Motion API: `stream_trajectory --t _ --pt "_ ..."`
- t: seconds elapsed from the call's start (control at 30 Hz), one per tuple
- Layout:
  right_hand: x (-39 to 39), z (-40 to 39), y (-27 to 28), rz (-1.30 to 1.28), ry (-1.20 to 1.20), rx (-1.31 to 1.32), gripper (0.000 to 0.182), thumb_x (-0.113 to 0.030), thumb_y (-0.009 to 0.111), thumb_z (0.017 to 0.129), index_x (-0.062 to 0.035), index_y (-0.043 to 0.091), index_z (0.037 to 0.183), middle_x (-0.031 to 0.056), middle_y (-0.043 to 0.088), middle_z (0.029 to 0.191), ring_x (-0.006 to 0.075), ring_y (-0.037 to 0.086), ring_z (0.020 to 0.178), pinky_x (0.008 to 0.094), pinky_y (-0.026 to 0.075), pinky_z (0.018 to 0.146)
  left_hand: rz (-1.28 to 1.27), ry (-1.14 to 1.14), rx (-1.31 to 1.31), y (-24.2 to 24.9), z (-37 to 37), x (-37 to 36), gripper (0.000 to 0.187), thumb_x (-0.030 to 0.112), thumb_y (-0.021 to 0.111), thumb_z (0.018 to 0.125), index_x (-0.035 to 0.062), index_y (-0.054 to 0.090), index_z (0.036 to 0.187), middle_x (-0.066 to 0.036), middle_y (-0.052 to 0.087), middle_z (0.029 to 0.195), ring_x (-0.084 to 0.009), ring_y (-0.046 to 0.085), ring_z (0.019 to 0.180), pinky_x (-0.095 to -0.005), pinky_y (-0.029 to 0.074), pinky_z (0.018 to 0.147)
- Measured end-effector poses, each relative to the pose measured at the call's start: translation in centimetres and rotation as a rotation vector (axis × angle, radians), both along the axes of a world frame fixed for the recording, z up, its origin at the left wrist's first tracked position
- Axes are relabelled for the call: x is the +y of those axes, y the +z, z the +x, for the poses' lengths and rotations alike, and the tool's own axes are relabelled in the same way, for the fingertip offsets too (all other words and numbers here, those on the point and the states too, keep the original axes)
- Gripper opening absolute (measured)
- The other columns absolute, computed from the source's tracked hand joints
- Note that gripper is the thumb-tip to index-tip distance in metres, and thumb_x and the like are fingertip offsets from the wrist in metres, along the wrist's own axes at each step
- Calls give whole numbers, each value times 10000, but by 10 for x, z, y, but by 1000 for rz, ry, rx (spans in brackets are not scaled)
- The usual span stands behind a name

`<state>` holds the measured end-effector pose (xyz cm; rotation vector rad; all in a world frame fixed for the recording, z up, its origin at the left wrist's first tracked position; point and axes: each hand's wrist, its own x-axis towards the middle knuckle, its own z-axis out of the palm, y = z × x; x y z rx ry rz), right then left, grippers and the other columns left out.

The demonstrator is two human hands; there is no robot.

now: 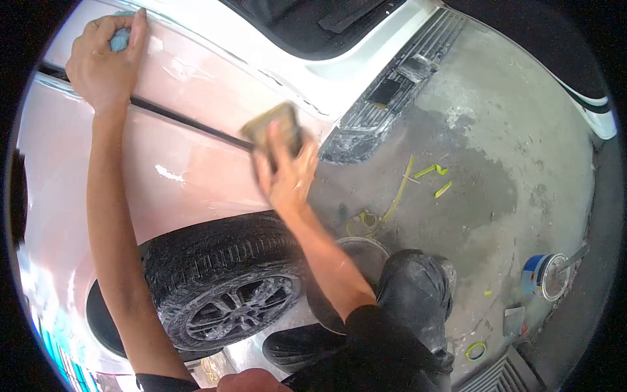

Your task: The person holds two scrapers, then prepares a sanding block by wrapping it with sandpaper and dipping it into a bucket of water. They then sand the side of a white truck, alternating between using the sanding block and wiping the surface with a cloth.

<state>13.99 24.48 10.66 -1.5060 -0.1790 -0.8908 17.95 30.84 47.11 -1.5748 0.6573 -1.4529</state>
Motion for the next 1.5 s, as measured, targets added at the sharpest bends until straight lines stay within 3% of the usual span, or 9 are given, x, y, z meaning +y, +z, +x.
stream_trajectory --t 0.07,0.27,0.4,0.57,1.0,1.1,1.27,1.43,1.5 --pt "-15 27 20 281 37 80 655 -224 779 892 -132 574 1507 326 487 1235 463 512 1159 522 446 995 -10 42 -14 0 -4 -1 247 408 839 844 182 779 766 5 735 828 -235 687 731 -367 528 639" --pt "11 -20 -12 24 56 -3 704 -234 802 867 -190 570 1530 340 481 1288 488 506 1173 557 418 1043 -34 -58 -4 -6 -3 -6 211 369 860 825 192 775 751 20 714 797 -217 672 698 -353 519 618" --pt "-24 31 25 383 133 110 642 -257 775 894 -101 586 1487 317 479 1233 478 500 1156 547 427 1018 30 -34 -27 -5 -3 -5 197 344 866 824 192 768 747 20 709 794 -205 665 687 -346 507 594" --pt "3 -11 -2 104 70 75 655 -247 784 897 -151 581 1512 363 470 1310 496 494 1210 569 410 1070 -46 -87 14 -7 -4 -10 205 327 873 820 183 752 740 15 709 798 -199 659 691 -342 505 589" --pt "-7 -3 -7 -29 62 -8 648 -252 768 912 -127 568 1516 303 449 1295 446 498 1171 538 423 1063 -5 -138 17 -3 -4 -9 209 338 858 834 195 744 734 37 681 755 -194 640 665 -342 487 569" --pt "-25 32 24 236 91 117 636 -246 744 932 -131 555 1529 281 453 1267 417 490 1151 515 438 1013 16 -98 3 -6 -2 -7 208 337 858 834 198 745 728 42 690 764 -191 644 667 -343 487 570" --pt "7 -23 -4 28 91 -10 667 -212 781 890 -207 572 1524 334 459 1282 511 497 1157 592 413 1028 -19 -96 0 -4 -2 -9 207 336 857 835 197 746 728 39 704 785 -199 649 673 -347 490 578" --pt "-27 36 21 262 109 106 664 -233 754 916 -116 539 1533 306 460 1271 465 506 1181 510 432 1039 -6 -53 -33 -6 -3 -5 213 355 850 842 193 755 740 26 718 804 -213 666 694 -344 503 595" --pt "-24 33 21 232 89 111 669 -221 747 923 -130 527 1548 318 462 1277 477 507 1179 518 428 1044 -125 -35 -38 -17 -2 -7 201 191 809 791 148 632 707 -33 608 767 -233 587 749 -368 435 687"
